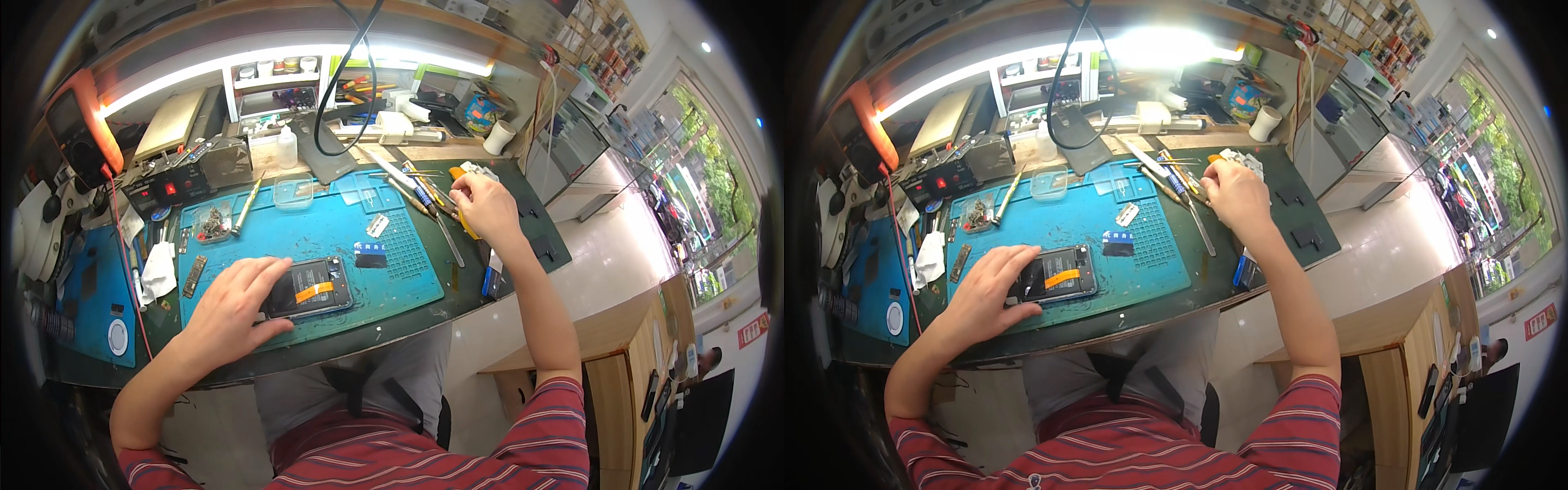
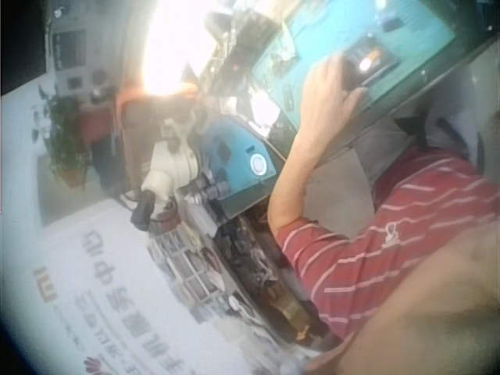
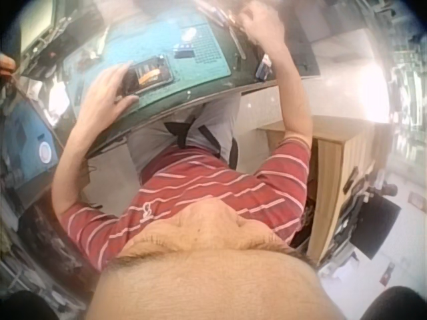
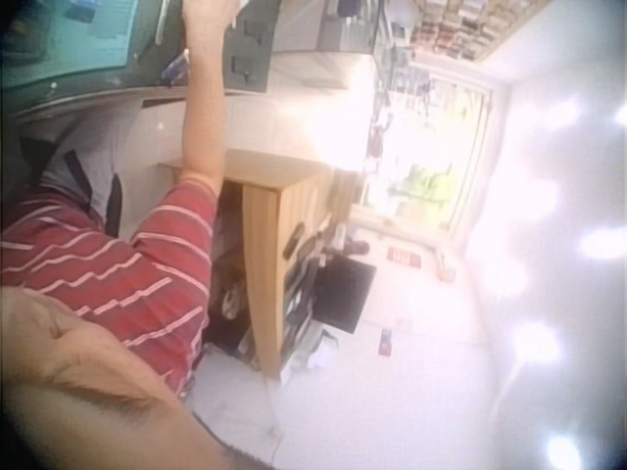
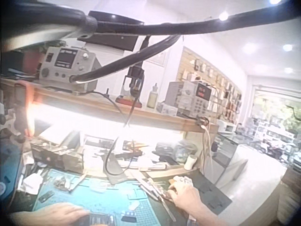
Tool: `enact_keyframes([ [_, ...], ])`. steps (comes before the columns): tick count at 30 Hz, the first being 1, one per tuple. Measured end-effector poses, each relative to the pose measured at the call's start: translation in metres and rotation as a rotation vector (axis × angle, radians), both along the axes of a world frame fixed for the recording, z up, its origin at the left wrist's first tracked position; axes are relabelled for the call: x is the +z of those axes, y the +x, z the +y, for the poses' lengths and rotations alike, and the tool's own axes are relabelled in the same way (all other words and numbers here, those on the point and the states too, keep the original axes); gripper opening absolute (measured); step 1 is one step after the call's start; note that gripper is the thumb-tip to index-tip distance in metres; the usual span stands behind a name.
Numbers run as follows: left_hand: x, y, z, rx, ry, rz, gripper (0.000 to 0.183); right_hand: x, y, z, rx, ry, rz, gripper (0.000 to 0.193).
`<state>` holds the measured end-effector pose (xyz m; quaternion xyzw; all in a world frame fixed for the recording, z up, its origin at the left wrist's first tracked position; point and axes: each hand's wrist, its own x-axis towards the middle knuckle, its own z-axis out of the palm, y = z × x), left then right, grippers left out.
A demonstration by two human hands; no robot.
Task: The person removes the back cover of a smartphone, disconnects the battery, and uses a small screwdriver to unscrew internal components. The person then handles the battery and other internal parts while working at a cluttered electronics repair workbench.
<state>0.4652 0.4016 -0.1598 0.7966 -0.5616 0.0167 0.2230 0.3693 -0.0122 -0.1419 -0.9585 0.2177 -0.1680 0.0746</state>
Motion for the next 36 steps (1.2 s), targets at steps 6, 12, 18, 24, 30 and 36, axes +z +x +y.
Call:
enact_keyframes([
  [6, -0.002, 0.008, -0.007, 0.017, 0.009, -0.037, 0.083, -0.015, 0.040, 0.019, 0.139, 0.071, -0.050, 0.035],
  [12, -0.007, 0.010, -0.010, -0.021, -0.077, -0.043, 0.090, -0.034, 0.079, 0.001, 0.207, -0.163, -0.132, 0.027],
  [18, -0.008, 0.016, -0.002, 0.083, -0.080, 0.009, 0.093, -0.020, 0.060, -0.046, 0.081, -0.227, -0.258, 0.018],
  [24, -0.003, 0.016, 0.002, 0.107, -0.092, -0.037, 0.089, -0.012, 0.089, -0.016, 0.049, 0.028, -0.057, 0.026],
  [30, -0.009, 0.048, 0.011, 0.228, -0.189, 0.006, 0.085, -0.003, 0.147, -0.034, -0.036, -0.083, 0.464, 0.048],
  [36, 0.000, 0.067, 0.025, 0.377, -0.275, -0.012, 0.063, -0.002, 0.167, -0.039, 0.114, -0.109, 0.507, 0.037],
])
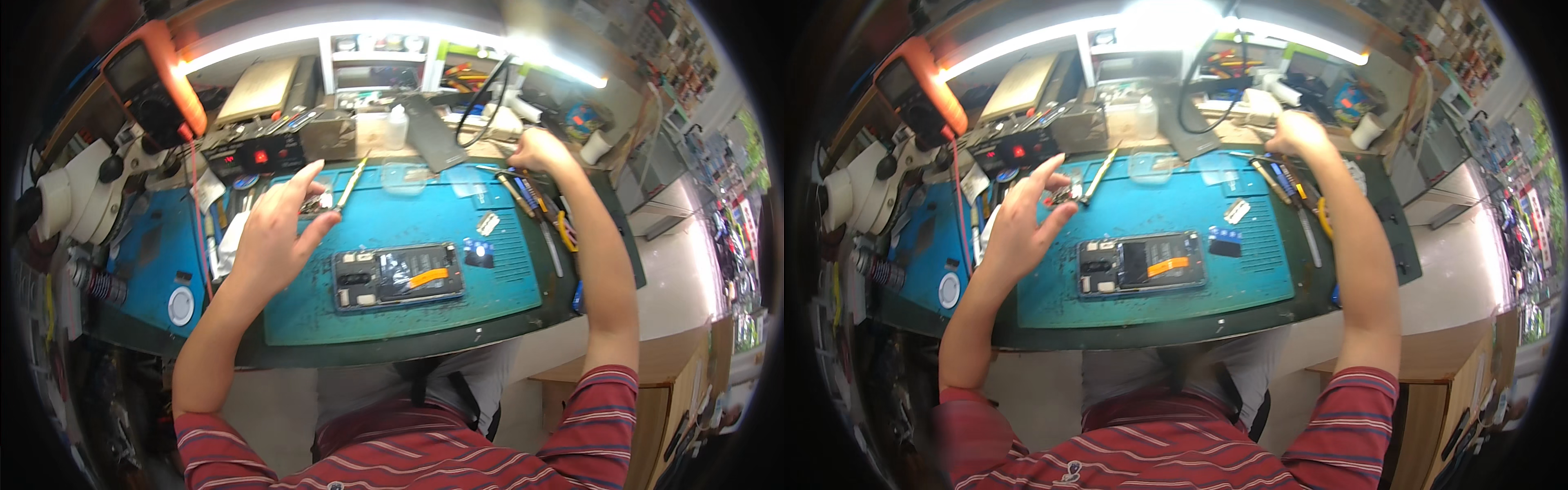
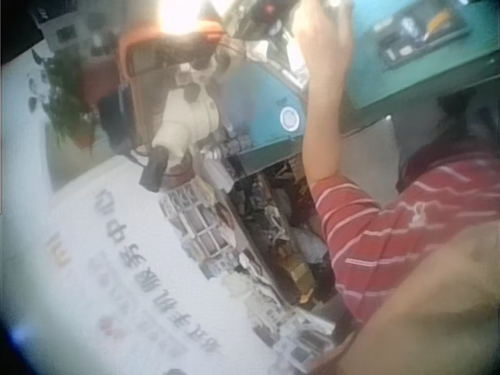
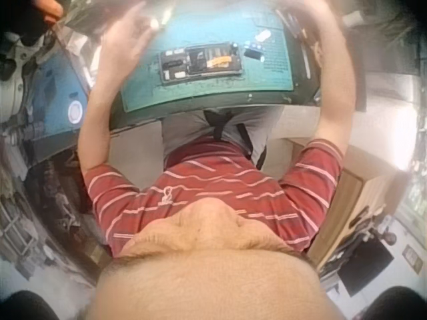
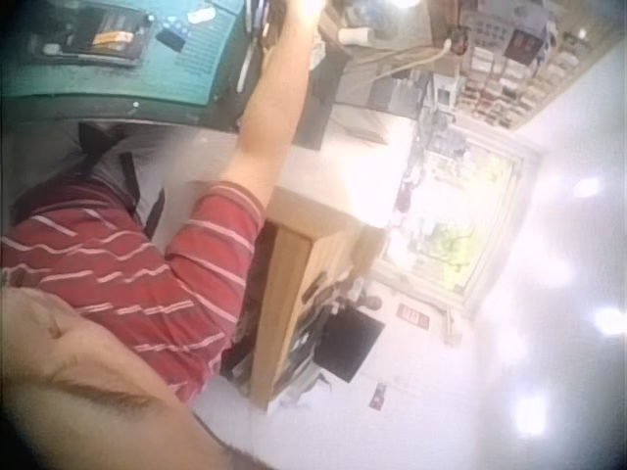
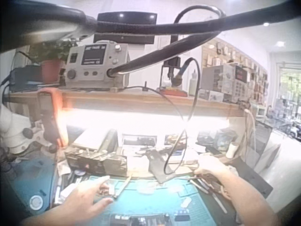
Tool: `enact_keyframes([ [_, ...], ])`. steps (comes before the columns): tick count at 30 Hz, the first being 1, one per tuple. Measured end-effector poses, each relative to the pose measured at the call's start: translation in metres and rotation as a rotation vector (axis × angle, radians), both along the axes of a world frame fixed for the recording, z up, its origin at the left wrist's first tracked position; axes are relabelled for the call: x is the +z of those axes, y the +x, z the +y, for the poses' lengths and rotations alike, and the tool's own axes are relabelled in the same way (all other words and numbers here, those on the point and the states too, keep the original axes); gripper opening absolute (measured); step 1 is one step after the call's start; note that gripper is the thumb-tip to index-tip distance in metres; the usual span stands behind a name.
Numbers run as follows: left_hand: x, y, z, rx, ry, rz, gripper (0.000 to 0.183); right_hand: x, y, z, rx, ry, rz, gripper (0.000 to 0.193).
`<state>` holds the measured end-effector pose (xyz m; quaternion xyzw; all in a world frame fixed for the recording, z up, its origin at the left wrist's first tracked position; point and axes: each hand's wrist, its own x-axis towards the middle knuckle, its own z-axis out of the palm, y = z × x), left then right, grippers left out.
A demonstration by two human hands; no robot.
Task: The person removes the back cover of a smartphone, disconnects the battery, and uses a small screwdriver to unscrew internal components. The person then handles the battery and other internal parts while working at a cluttered electronics repair workbench.
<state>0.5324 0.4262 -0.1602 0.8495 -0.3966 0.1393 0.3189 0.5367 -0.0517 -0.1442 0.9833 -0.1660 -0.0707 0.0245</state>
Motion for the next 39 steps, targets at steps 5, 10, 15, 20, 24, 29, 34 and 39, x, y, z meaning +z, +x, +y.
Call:
enact_keyframes([
  [5, 0.020, -0.006, 0.011, -0.062, 0.047, 0.366, 0.056, 0.005, -0.013, 0.002, -0.100, 0.035, -0.331, 0.035],
  [10, 0.018, -0.013, 0.014, -0.307, 0.193, 0.418, 0.070, 0.011, -0.053, -0.022, -0.116, 0.577, -1.010, 0.031],
  [15, 0.014, -0.015, 0.011, -0.095, 0.161, 0.180, 0.062, 0.030, -0.160, 0.044, -0.017, 0.746, -1.157, 0.038],
  [20, 0.014, -0.019, 0.005, 0.020, 0.016, 0.200, 0.055, -0.071, -0.359, 0.102, -0.157, 0.221, -1.421, 0.027],
  [24, 0.014, -0.025, -0.004, 0.106, -0.050, 0.046, 0.058, -0.284, -0.536, 0.063, -0.674, 0.181, -0.803, 0.017],
  [29, -0.003, -0.008, -0.005, 0.145, -0.134, -0.128, 0.055, -0.481, -0.723, 0.226, -1.424, 1.392, 0.487, 0.034],
  [34, -0.005, -0.045, 0.006, 0.135, -0.206, -0.267, 0.054, -0.512, -0.665, 0.322, -1.154, 1.356, 0.494, 0.033],
  [39, -0.031, -0.060, 0.017, 0.238, -0.184, -0.089, 0.055, -0.517, -0.633, 0.338, -1.014, 1.284, 0.460, 0.033],
])
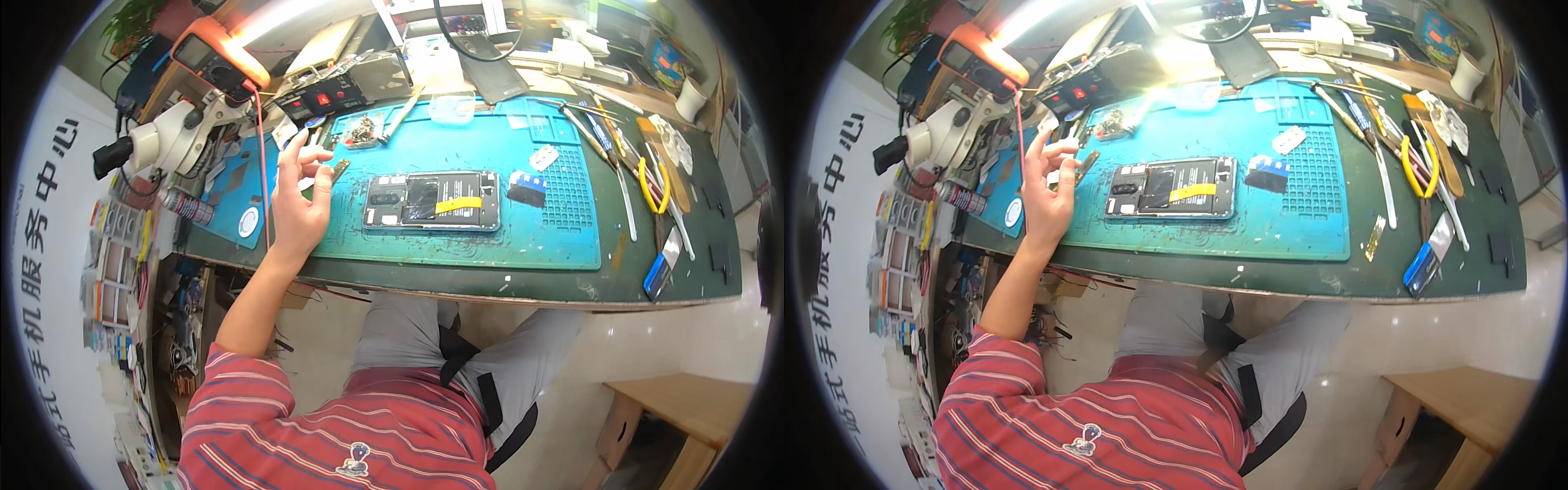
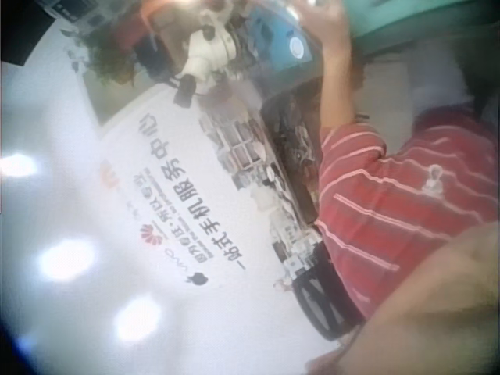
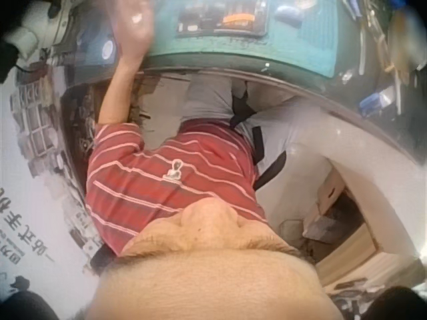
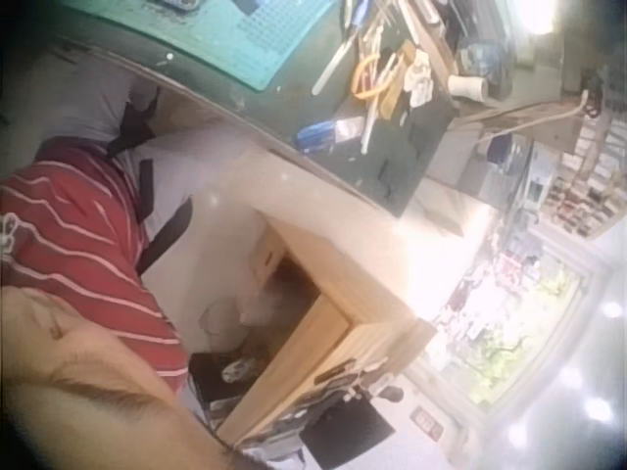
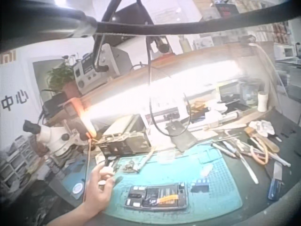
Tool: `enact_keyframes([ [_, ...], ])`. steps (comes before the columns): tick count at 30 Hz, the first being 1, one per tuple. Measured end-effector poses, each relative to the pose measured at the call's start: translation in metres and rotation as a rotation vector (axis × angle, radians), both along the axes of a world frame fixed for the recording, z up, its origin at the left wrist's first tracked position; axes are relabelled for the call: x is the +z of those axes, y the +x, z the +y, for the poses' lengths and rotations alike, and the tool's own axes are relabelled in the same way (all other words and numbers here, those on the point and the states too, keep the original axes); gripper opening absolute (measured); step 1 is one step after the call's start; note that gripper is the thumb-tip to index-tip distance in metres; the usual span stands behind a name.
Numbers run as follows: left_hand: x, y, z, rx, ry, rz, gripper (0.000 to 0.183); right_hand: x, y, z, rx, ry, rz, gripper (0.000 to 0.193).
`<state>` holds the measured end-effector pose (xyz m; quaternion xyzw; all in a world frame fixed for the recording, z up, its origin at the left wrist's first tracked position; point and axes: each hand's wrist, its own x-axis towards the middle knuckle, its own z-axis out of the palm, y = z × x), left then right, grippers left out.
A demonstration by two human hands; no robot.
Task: The person removes the back cover of a smartphone, disconnects the battery, and uses a small screwdriver to unscrew internal components. The person then handles the battery and other internal parts while working at a cluttered electronics repair workbench.
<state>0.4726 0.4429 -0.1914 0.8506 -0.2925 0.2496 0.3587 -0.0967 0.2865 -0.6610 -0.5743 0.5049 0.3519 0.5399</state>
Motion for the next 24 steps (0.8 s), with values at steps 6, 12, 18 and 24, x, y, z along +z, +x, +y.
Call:
enact_keyframes([
  [6, -0.013, 0.001, 0.007, 0.105, 0.072, -0.030, 0.054, -0.001, 0.018, 0.003, 0.066, -0.024, 0.014, 0.032],
  [12, -0.016, 0.005, 0.021, 0.192, 0.218, 0.054, 0.049, 0.021, 0.019, 0.006, 0.074, 0.004, 0.034, 0.031],
  [18, -0.026, 0.010, 0.031, 0.152, 0.242, 0.097, 0.049, 0.064, -0.013, 0.023, 0.008, -0.007, 0.079, 0.031],
  [24, -0.023, 0.008, 0.032, 0.105, 0.104, 0.094, 0.047, 0.047, -0.043, 0.021, 0.001, -0.069, 0.041, 0.032],
])
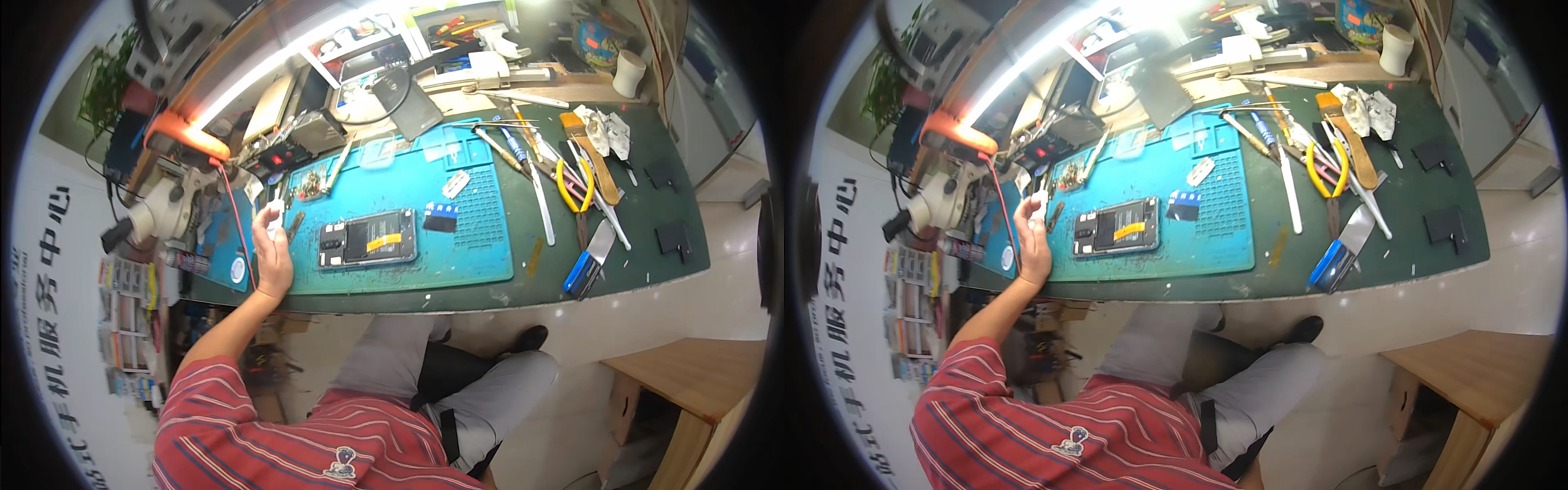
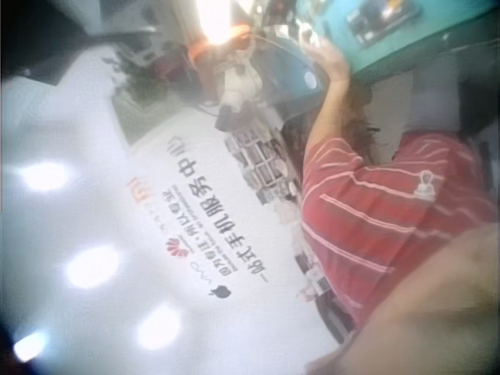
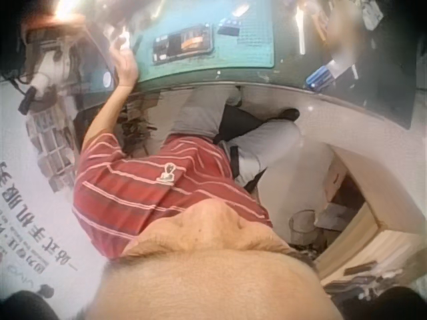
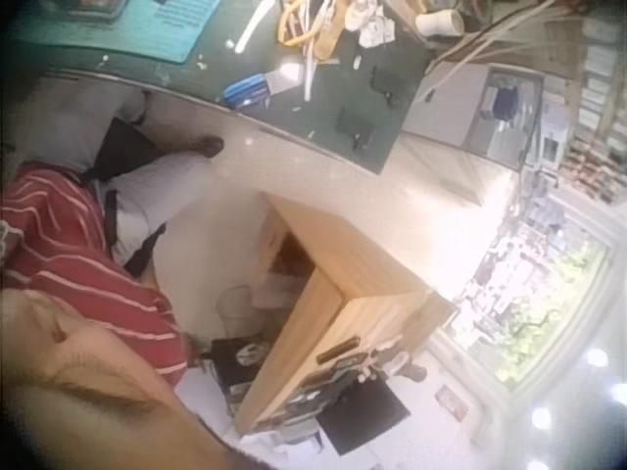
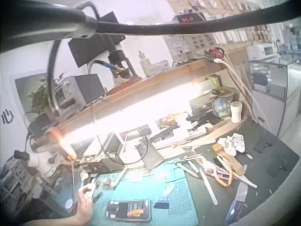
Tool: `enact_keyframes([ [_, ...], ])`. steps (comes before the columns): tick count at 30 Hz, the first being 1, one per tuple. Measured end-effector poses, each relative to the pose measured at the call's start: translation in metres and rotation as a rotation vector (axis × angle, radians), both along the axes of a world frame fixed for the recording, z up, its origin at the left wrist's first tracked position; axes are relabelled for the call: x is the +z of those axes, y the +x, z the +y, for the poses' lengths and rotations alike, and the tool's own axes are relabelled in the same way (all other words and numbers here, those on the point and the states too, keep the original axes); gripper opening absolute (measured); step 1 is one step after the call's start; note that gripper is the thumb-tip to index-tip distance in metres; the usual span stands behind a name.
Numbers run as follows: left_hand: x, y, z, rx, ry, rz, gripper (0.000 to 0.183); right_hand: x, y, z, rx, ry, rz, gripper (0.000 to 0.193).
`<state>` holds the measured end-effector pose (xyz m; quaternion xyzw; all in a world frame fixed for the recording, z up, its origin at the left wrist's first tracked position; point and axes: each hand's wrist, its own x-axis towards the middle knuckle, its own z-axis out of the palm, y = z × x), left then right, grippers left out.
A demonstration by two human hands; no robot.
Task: The person removes the back cover of a smartphone, disconnects the battery, and uses a small screwdriver to unscrew internal components. The person then handles the battery and other internal parts while working at a cluttered electronics repair workbench.
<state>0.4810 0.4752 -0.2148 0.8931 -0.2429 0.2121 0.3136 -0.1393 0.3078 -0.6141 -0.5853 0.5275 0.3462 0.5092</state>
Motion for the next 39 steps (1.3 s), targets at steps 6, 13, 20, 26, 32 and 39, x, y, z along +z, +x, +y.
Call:
enact_keyframes([
  [6, 0.000, 0.016, -0.044, -0.257, -0.053, -0.104, 0.044, -0.030, -0.059, -0.095, -0.122, -0.660, -0.115, 0.032],
  [13, 0.030, 0.001, -0.014, -0.597, 0.216, 0.018, 0.086, 0.333, 0.165, -0.202, -0.115, -1.105, -1.102, 0.040],
  [20, 0.030, 0.019, -0.019, -0.682, 0.169, 0.219, 0.100, 0.476, 0.391, -0.152, -0.007, -0.237, -1.579, 0.012],
  [26, 0.034, 0.010, -0.037, -0.657, 0.141, 0.166, 0.097, 0.487, 0.543, -0.146, 0.384, -0.707, -1.721, 0.046],
  [32, 0.044, 0.056, -0.061, -0.290, 0.139, -0.107, 0.041, 0.482, 0.606, -0.152, 0.873, -1.155, -1.959, 0.020],
  [39, 0.053, 0.069, -0.082, -0.174, 0.128, -0.243, 0.020, 0.451, 0.597, -0.163, 0.454, -0.824, -1.776, 0.024],
])
